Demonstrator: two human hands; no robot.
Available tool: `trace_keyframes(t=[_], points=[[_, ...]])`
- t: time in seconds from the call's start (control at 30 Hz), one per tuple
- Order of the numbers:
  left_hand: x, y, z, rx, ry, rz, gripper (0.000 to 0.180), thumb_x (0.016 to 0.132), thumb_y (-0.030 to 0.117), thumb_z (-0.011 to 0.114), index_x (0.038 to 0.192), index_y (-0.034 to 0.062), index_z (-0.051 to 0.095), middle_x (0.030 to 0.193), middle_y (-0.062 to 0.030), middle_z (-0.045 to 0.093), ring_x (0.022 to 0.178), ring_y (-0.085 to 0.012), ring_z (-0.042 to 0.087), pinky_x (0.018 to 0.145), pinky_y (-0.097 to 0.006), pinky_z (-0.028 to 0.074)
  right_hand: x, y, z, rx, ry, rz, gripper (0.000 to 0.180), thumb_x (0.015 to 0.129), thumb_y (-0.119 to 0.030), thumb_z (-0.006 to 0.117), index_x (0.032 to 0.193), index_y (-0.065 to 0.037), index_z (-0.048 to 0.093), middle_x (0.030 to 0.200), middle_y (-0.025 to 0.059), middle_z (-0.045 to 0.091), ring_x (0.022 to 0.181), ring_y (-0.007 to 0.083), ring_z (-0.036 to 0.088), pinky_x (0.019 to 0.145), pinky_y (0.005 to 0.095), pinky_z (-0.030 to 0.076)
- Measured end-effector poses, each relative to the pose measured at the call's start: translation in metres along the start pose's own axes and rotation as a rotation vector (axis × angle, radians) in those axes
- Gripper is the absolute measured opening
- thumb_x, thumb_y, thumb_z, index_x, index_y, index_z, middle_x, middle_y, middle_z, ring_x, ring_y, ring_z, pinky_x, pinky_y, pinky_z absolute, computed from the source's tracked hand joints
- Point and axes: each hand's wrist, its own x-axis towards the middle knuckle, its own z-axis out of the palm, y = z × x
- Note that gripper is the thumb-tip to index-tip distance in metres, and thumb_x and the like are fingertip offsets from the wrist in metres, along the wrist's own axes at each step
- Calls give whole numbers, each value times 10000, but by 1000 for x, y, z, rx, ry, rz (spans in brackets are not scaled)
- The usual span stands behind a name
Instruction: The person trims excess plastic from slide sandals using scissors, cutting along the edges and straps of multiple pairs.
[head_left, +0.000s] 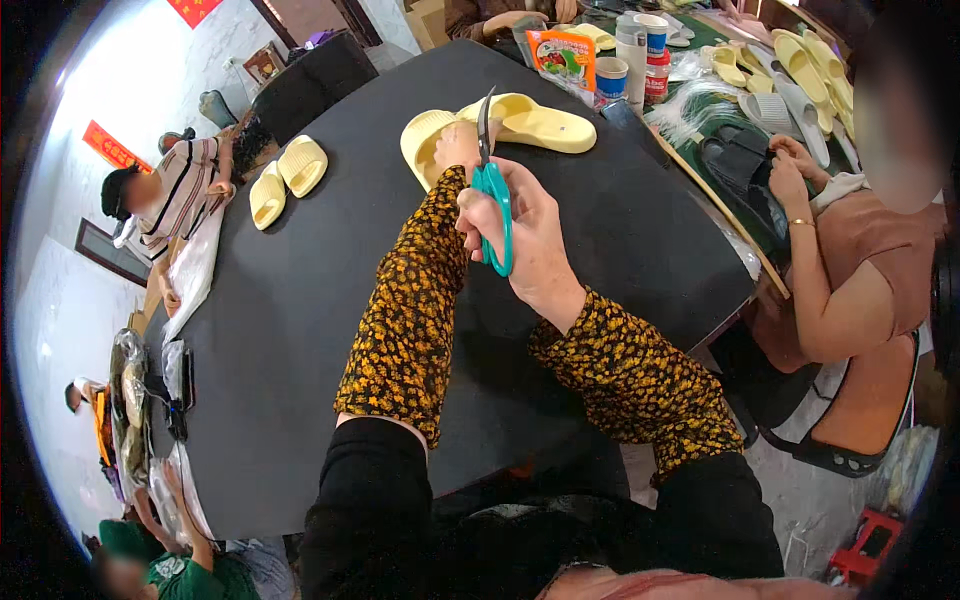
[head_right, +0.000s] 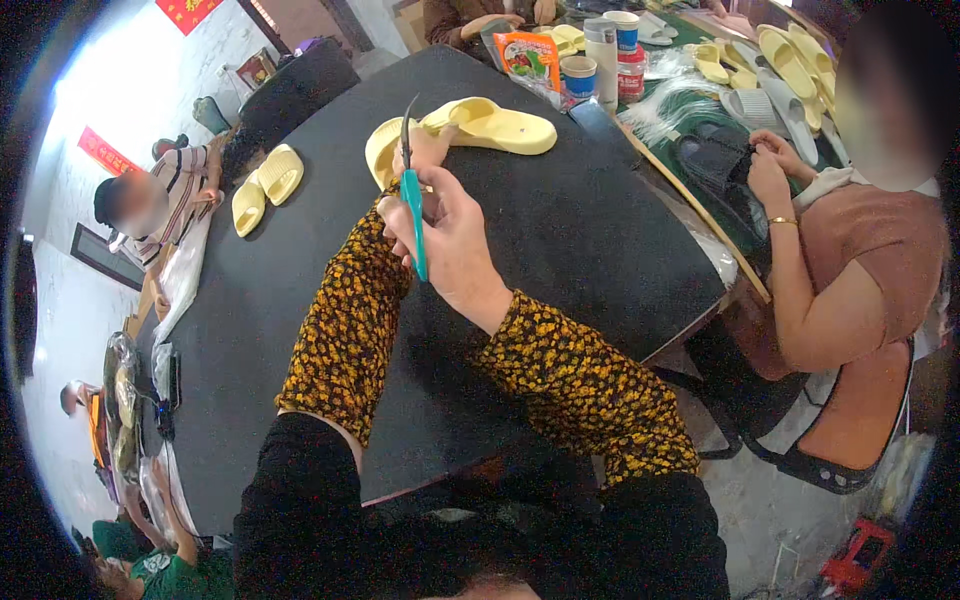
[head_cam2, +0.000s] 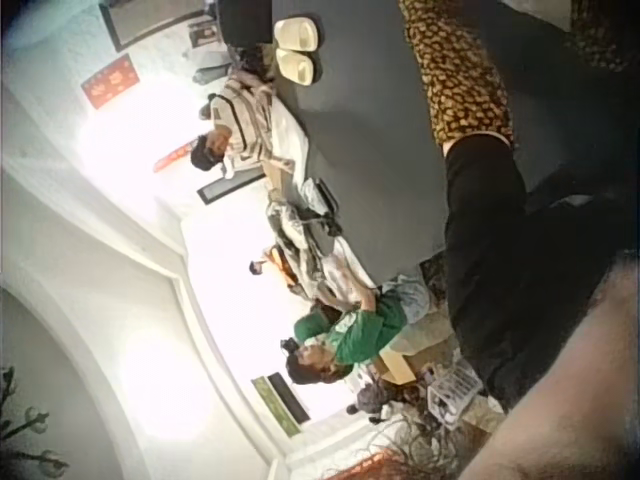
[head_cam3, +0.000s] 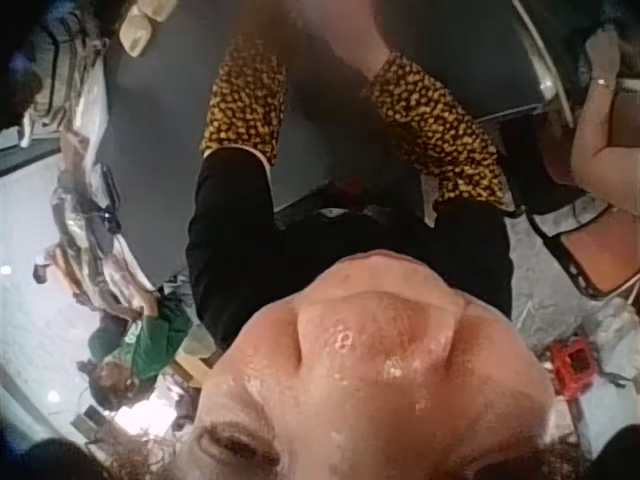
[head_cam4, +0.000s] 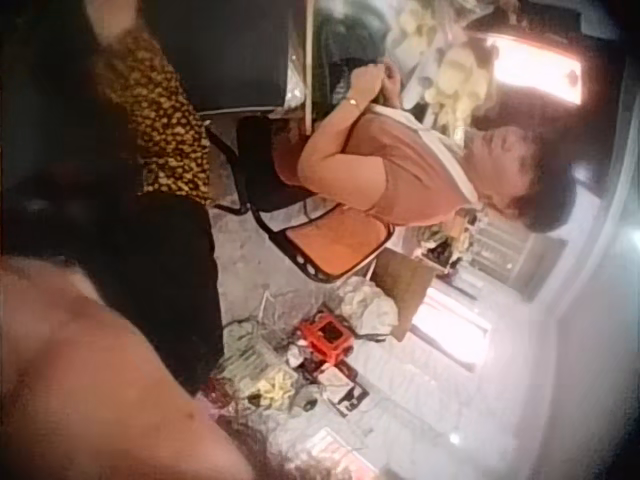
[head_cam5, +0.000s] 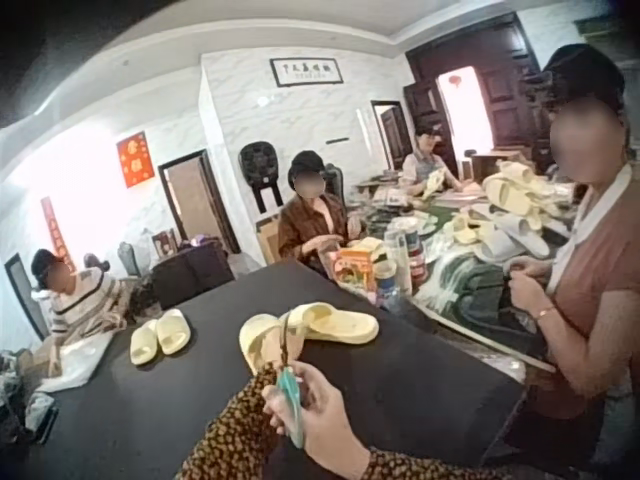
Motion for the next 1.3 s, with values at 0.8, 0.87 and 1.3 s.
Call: trace_keyframes(t=[0.8, 0.87, 1.3], points=[[-33, -117, -92, 80, 171, 395, 213, 836, 107, 474, 906, -40, 611, 976, -240, 620, 958, -410, 580, 827, -459, 465, 13, 9, -14, -99, 27, -54, 391, 866, -204, 672, 1178, -18, 528, 758, 34, 579, 584, 70, 549, 506, 201, 455], [-73, -128, -121, 77, 230, 485, 153, 838, 40, 477, 926, -38, 576, 969, -209, 582, 931, -405, 562, 781, -461, 456, 14, 11, -15, -161, -21, -43, 423, 865, -192, 675, 1198, 9, 508, 775, 45, 591, 592, 73, 558, 499, 207, 456], [-201, -147, -221, 321, 527, 496, 213, 767, -35, 531, 977, -17, 562, 944, -169, 542, 900, -370, 529, 780, -455, 431, -19, 35, 9, -813, -511, -159, 424, 813, -98, 676, 1197, -40, 504, 919, 64, 602, 794, 150, 591, 717, 289, 491]])
